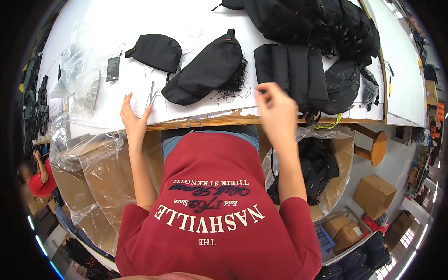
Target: Inspecting and organizing small black zippered soft cases, checking labels and interior contents.
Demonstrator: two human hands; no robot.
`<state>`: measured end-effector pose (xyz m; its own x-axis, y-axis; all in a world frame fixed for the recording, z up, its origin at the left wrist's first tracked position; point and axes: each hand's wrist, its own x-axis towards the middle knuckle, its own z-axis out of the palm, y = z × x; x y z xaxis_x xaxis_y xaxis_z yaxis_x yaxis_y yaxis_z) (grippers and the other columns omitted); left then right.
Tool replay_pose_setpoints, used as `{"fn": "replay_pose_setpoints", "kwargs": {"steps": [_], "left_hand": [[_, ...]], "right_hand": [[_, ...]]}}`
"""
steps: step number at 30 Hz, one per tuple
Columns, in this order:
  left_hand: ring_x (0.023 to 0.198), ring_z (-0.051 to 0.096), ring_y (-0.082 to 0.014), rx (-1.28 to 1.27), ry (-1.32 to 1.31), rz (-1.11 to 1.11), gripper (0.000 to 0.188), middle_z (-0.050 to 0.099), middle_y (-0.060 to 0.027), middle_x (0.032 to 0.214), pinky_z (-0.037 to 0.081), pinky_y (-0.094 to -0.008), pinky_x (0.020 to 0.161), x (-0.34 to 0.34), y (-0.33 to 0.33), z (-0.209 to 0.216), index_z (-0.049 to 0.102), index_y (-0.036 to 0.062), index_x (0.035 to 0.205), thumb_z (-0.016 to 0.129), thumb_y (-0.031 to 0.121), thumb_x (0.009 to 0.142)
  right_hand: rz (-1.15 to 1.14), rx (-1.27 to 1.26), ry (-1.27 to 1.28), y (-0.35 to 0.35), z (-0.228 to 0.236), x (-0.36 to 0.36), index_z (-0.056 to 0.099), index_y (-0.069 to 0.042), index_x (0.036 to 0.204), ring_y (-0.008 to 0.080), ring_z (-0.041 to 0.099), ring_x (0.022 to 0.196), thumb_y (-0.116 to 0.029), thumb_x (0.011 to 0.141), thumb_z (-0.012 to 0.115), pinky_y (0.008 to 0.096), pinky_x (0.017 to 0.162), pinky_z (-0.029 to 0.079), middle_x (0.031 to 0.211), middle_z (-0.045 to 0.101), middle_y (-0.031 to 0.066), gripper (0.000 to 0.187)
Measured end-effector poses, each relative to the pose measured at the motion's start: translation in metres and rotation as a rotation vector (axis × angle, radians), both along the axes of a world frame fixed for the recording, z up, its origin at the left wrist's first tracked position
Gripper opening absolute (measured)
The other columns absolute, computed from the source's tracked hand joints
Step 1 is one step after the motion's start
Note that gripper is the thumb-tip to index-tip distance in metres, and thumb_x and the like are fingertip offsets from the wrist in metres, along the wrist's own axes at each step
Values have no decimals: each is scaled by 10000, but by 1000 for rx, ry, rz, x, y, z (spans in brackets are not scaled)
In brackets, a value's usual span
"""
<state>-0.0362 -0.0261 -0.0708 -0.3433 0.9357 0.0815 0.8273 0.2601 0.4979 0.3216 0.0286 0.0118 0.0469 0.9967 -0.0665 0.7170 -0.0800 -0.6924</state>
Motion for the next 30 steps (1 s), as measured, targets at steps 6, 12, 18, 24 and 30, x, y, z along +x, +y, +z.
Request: {"fn": "replay_pose_setpoints", "kwargs": {"steps": [6, 12, 18, 24, 30], "left_hand": [[1371, 205, -404, -13, 97, 92, 876, 259, -246, 1476, 210, -514, 1095, -6, 4, 0, 351, 68, 1403, 772, 438, 731], [1325, 272, -398, 21, -6, 89, 872, 332, -234, 1416, 231, -509, 1085, -8, 1, -3, 364, 48, 1386, 782, 433, 723], [1305, 310, -382, 96, -11, 98, 825, 359, -219, 1398, 258, -491, 1075, -7, -2, 3, 387, 37, 1364, 785, 392, 735], [1200, 429, -308, 280, -141, 169, 717, 471, -162, 1259, 328, -422, 1031, 2, -2, 23, 444, 26, 1309, 802, 291, 747], [1039, 517, -196, 436, -487, 200, 606, 530, -91, 1108, 406, -338, 934, 28, -1, 53, 471, 25, 1281, 783, 138, 774]], "right_hand": [[22, -103, -289, 6, -67, -20, 536, -9, 1062, 387, 663, 747, -184, 867, 619, 452, 673, 525, 748, 660, 219, 275], [4, -8, -380, 9, -84, -20, 546, -25, 924, 383, 661, 714, -160, 877, 598, 459, 647, 523, 726, 657, 199, 152], [-16, 48, -225, 7, -62, -18, 546, -45, 896, 389, 644, 686, -146, 892, 572, 466, 619, 501, 681, 642, 174, 104], [6, 270, 212, 25, 22, -21, 553, -27, 926, 118, 443, 466, -97, 930, 567, 251, 471, 355, 579, 529, 59, 71], [173, 880, 198, 51, 54, -30, 586, -29, 910, 95, 495, 591, -1, 860, 630, 215, 538, 401, 747, 579, 27, 72]]}}
